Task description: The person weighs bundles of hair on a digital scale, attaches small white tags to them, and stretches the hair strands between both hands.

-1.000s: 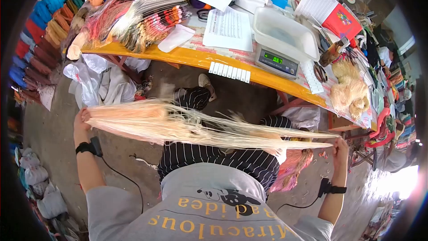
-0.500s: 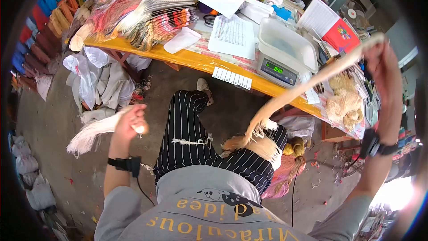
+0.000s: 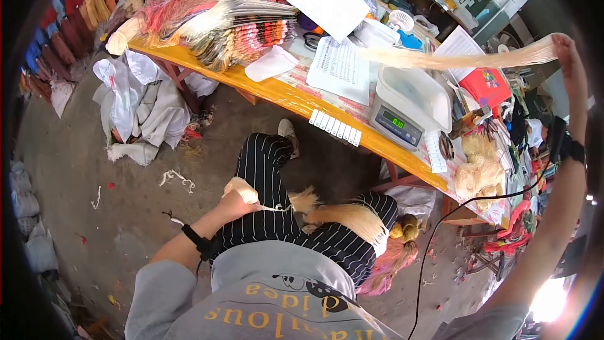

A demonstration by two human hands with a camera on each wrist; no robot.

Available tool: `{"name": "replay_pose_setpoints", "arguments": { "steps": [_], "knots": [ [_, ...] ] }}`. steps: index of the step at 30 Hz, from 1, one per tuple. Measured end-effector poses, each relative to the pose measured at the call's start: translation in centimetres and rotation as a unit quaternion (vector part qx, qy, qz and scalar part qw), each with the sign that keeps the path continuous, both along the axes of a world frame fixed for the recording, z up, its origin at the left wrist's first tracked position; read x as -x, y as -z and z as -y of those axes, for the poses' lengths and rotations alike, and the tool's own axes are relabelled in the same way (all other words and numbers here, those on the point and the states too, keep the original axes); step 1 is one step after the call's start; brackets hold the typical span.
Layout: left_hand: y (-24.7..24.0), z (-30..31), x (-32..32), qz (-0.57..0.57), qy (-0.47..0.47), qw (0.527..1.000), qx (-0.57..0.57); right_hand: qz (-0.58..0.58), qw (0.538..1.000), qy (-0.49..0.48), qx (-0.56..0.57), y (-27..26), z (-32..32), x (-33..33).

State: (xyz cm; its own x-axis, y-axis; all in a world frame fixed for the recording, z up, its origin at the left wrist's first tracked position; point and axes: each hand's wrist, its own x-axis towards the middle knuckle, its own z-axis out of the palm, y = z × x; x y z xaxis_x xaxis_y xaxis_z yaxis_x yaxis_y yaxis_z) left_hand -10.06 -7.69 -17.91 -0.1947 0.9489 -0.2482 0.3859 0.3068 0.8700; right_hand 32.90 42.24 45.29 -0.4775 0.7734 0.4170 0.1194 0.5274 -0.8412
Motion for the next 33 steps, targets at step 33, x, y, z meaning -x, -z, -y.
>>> {"name": "replay_pose_setpoints", "arguments": {
  "steps": [33],
  "knots": [
    [-17.4, -7.3, -6.6, 0.47, -0.046, 0.873, -0.124, 0.072, 0.958, -0.153, 0.231, 43.0, 35.2, 16.7]
  ]
}}
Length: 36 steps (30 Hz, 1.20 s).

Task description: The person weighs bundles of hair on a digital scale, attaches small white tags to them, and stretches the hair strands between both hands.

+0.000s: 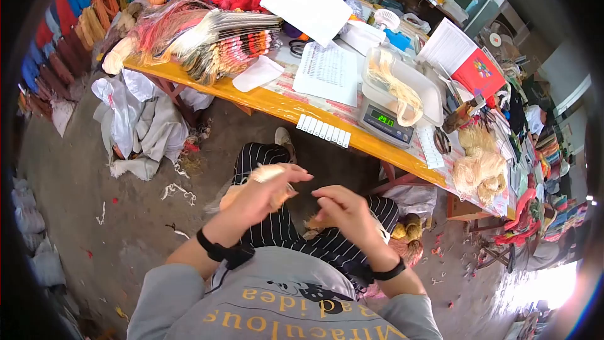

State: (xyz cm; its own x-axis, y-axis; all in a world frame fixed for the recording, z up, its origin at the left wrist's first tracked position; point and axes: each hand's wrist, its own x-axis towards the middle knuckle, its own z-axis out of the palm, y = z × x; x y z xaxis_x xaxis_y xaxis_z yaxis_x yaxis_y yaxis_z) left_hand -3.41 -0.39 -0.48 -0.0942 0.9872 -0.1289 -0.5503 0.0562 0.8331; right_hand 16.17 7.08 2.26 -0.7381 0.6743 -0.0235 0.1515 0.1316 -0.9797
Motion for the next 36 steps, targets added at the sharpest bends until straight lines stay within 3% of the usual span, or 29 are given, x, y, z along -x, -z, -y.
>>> {"name": "replay_pose_setpoints", "arguments": {
  "steps": [3, 7, 14, 15, 17, 19, 21, 22, 24, 29, 32, 33, 35, 36],
  "knots": [
    [-0.1, -0.1, -3.0, 0.111, 0.06, 0.992, 0.016, -0.014, 1.0, 0.002, 0.007, 1.5, 1.4, 1.4],
    [0.3, 0.4, -3.4, 0.118, 0.14, 0.983, 0.024, -0.014, 0.998, 0.029, 0.056, 2.5, 1.9, 1.5],
    [0.6, 0.3, -3.7, 0.168, 0.13, 0.976, 0.047, -0.03, 0.998, 0.022, 0.054, 2.8, 1.2, 0.7],
    [0.4, 0.3, -3.6, 0.168, 0.13, 0.976, 0.047, -0.013, 0.995, 0.017, 0.093, 2.5, 0.7, 0.7],
    [-0.2, 0.0, -3.5, 0.087, 0.015, 0.996, 0.009, -0.019, 0.991, 0.055, 0.124, 2.8, -1.4, 0.1],
    [-0.3, -0.1, -3.2, 0.077, -0.016, 0.997, 0.01, -0.039, 0.987, 0.144, 0.056, 2.1, -5.6, -1.3],
    [-0.3, 0.0, -2.2, 0.128, 0.055, 0.99, 0.023, 0.017, 0.953, 0.297, -0.059, 2.8, -10.7, -3.1],
    [-1.0, -0.2, -2.4, 0.126, 0.05, 0.99, 0.03, -0.017, 0.935, 0.338, -0.108, 3.0, -13.3, -3.9],
    [-1.3, -0.9, -2.6, 0.126, 0.076, 0.989, 0.012, -0.007, 0.912, 0.323, -0.251, 2.3, -16.8, -4.8],
    [-3.8, -3.2, -4.4, 0.109, 0.115, 0.987, 0.013, 0.085, 0.909, 0.295, -0.282, 3.0, -21.6, -4.0],
    [-3.2, -5.2, -5.1, 0.113, 0.105, 0.988, 0.003, 0.096, 0.939, 0.276, -0.179, 3.7, -21.5, -3.8],
    [-2.9, -5.9, -5.3, 0.118, 0.088, 0.989, 0.003, 0.096, 0.94, 0.27, -0.183, 2.8, -20.1, -3.5],
    [-2.0, -7.3, -5.5, 0.134, 0.076, 0.988, 0.005, 0.026, 0.965, 0.256, -0.049, 0.5, -16.0, -3.2],
    [-1.9, -8.0, -5.6, 0.141, 0.069, 0.987, 0.032, 0.03, 0.966, 0.252, -0.051, -0.1, -14.3, -3.2]
  ]
}}
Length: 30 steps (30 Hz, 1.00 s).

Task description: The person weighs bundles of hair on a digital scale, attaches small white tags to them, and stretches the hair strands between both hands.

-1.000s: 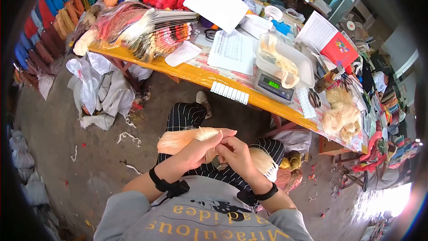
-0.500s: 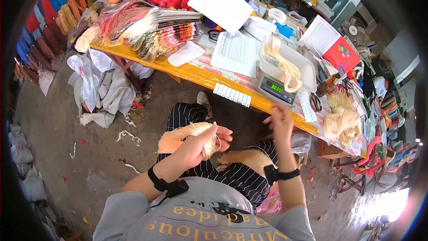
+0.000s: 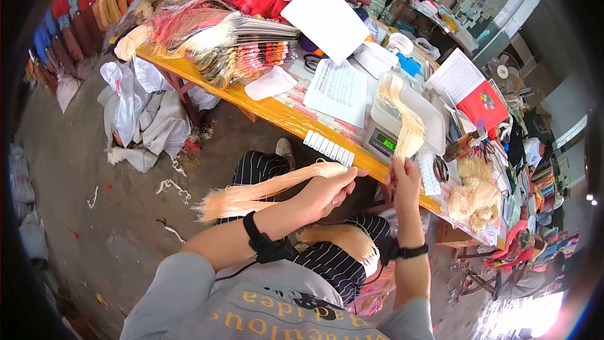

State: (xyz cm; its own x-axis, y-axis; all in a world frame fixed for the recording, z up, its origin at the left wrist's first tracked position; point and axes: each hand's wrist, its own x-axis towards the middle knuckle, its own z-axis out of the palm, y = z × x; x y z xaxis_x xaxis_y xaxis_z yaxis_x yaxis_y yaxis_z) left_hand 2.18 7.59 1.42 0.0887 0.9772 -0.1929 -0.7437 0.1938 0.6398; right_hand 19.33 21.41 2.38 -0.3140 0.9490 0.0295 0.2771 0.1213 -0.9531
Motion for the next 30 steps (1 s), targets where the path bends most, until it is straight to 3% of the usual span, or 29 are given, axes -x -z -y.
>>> {"name": "replay_pose_setpoints", "arguments": {
  "steps": [2, 5, 7, 9, 16, 25, 27, 30],
  "knots": [
    [0.0, -1.2, -0.4, 0.008, 0.001, 0.999, 0.035, -0.144, 0.983, -0.048, 0.102, -0.9, 3.1, -0.1],
    [0.6, -2.1, -1.0, -0.01, 0.052, 0.997, 0.052, -0.178, 0.974, -0.06, 0.13, -1.7, 6.7, 0.1],
    [0.8, -2.5, -1.4, 0.027, 0.054, 0.998, 0.033, -0.169, 0.975, -0.058, 0.134, -1.7, 7.6, 0.1],
    [-0.3, -2.2, -1.5, -0.012, 0.033, 0.999, -0.038, -0.125, 0.983, -0.086, 0.107, -1.2, 7.9, -0.1],
    [0.1, -2.4, -1.2, -0.009, 0.01, 0.999, -0.051, -0.136, 0.984, -0.068, 0.088, -1.4, 8.6, 0.9],
    [0.6, -2.3, -1.0, 0.025, -0.01, 0.999, 0.029, -0.128, 0.985, -0.08, 0.082, -1.5, 8.4, 0.3],
    [-0.1, -2.1, -0.8, 0.037, 0.057, 0.996, 0.052, -0.123, 0.986, -0.082, 0.082, -1.8, 8.6, 0.6],
    [0.5, -2.3, -1.5, 0.028, 0.044, 0.999, -0.007, -0.111, 0.987, -0.084, 0.078, -1.9, 8.7, 0.6]
  ]
}}
